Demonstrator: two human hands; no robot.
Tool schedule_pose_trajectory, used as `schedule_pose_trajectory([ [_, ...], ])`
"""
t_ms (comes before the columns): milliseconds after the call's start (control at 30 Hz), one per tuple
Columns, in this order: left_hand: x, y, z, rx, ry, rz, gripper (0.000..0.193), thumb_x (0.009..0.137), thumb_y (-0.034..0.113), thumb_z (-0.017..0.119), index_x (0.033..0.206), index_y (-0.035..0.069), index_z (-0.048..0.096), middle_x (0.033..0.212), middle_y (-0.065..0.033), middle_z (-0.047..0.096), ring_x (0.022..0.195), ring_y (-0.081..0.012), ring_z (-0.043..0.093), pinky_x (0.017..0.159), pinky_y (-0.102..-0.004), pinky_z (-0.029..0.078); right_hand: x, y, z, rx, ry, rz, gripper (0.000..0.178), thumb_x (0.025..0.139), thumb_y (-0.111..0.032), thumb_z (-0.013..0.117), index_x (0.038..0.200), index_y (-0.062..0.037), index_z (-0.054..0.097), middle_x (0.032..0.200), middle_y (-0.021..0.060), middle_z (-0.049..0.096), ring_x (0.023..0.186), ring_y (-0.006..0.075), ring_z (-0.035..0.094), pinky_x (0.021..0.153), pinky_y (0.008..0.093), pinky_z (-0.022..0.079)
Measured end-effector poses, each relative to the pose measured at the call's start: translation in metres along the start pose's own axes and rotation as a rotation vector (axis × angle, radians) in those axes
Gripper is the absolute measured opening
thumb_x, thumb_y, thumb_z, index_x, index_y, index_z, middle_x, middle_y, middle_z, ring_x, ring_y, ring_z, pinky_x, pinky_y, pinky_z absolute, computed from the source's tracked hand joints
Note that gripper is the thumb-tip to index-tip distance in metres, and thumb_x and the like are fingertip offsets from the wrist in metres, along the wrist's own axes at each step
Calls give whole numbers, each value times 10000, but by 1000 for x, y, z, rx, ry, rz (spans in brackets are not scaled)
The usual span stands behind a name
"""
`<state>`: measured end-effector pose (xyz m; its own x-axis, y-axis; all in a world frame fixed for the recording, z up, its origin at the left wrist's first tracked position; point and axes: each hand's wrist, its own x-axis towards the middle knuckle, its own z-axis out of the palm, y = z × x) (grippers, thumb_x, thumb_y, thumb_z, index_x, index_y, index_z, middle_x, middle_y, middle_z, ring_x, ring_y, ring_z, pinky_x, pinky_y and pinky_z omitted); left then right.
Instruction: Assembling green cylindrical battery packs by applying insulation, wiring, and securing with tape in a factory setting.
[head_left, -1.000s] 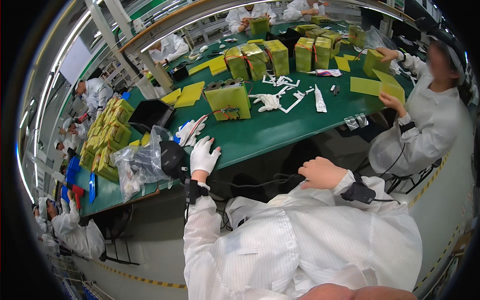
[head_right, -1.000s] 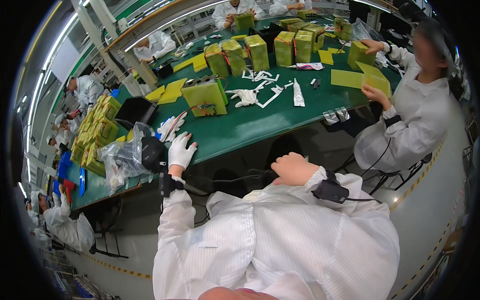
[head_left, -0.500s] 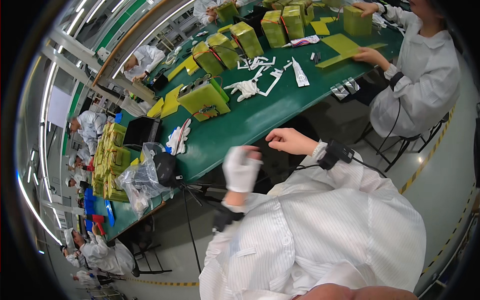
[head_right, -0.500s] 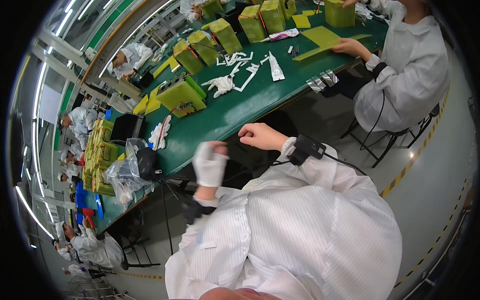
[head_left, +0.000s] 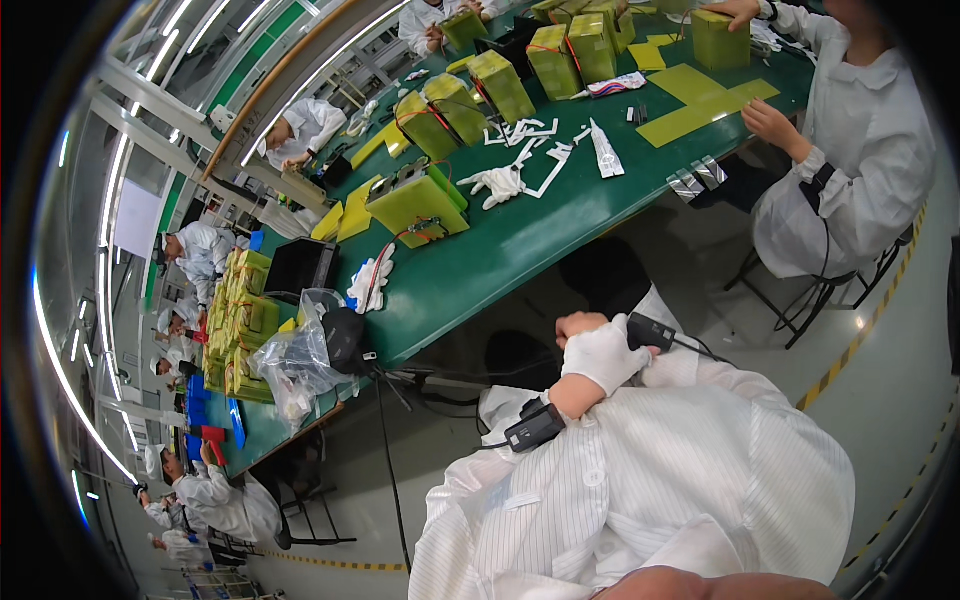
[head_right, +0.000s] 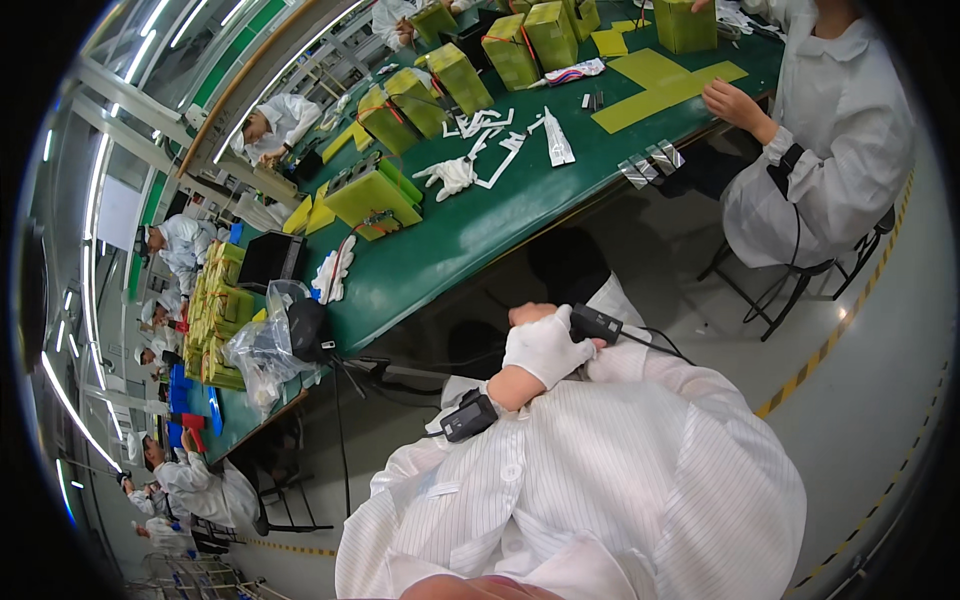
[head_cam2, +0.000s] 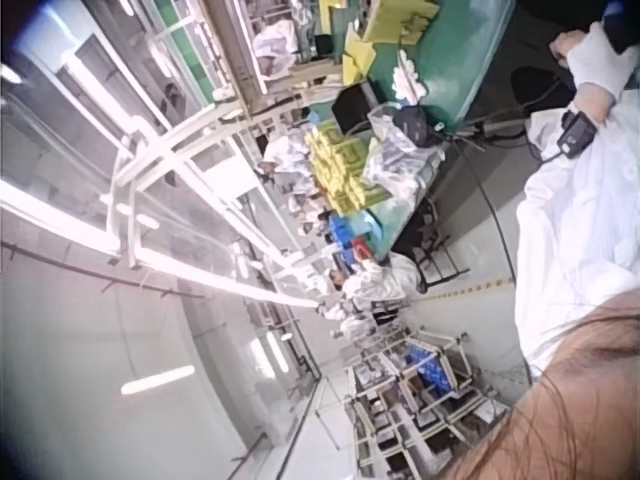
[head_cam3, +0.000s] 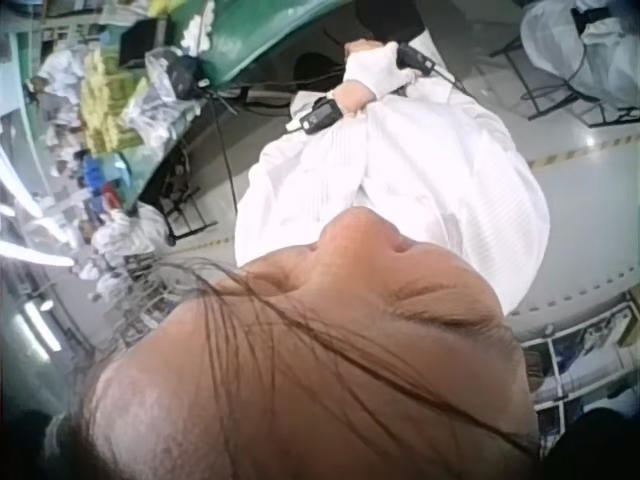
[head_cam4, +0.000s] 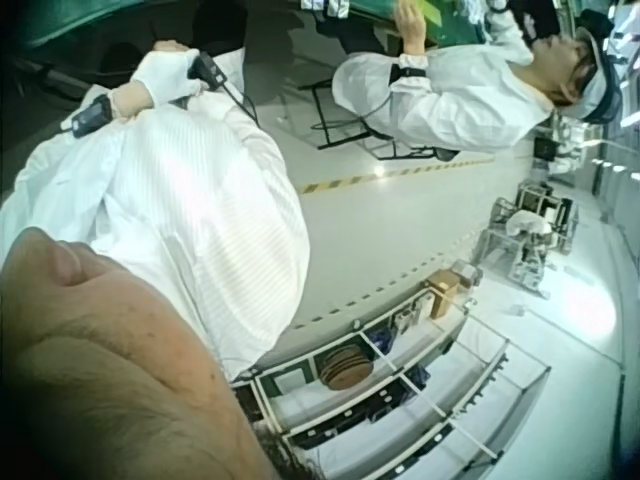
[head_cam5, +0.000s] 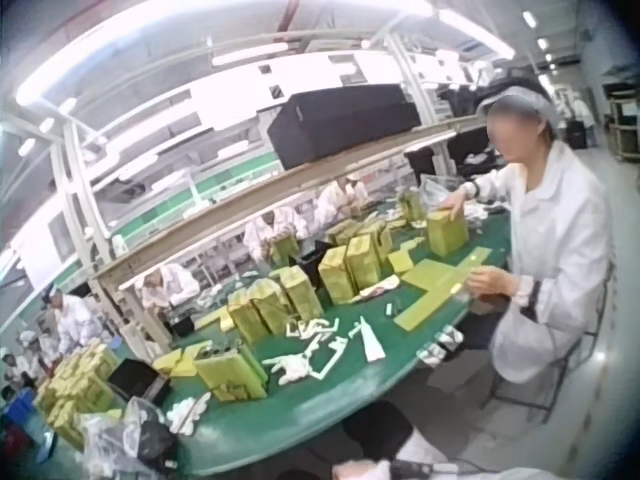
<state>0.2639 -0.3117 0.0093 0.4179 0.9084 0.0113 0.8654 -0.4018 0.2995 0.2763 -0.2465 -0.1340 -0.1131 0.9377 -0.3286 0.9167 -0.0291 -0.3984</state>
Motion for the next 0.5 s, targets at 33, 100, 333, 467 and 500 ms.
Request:
schedule_pose_trajectory([
  [33,2,0,1,5,7,4,474,716,497,725,798,39,637,802,-141,634,795,-318,633,716,-413,493,-5,0,6,-114,-26,93,268,828,-279,698,951,-42,664,868,88,686,825,215,666,741,313,525],
  [100,7,-2,6,0,-117,-102,498,715,523,712,791,32,675,796,-138,628,813,-310,620,789,-423,462,-12,12,13,-67,-72,31,267,833,-281,697,957,-47,663,865,83,682,815,214,662,738,317,523],
  [333,19,-5,14,-23,-139,-273,571,758,585,638,933,43,685,891,-156,685,900,-321,666,805,-408,505,-9,47,9,289,-127,-180,262,848,-290,691,978,-65,660,851,64,669,778,211,648,724,328,517],
  [467,17,-1,-10,-139,-192,-286,444,802,492,624,939,70,646,845,-140,704,812,-317,680,710,-400,531,-19,63,4,855,-211,-286,259,857,-296,688,990,-75,657,844,54,662,757,209,640,717,335,514],
  [500,13,-4,-11,-185,-147,-246,409,810,462,622,938,74,639,856,-132,706,809,-317,678,706,-405,528,-23,67,0,1075,-241,-312,258,860,-297,687,993,-78,657,842,51,660,751,209,638,715,337,514],
])
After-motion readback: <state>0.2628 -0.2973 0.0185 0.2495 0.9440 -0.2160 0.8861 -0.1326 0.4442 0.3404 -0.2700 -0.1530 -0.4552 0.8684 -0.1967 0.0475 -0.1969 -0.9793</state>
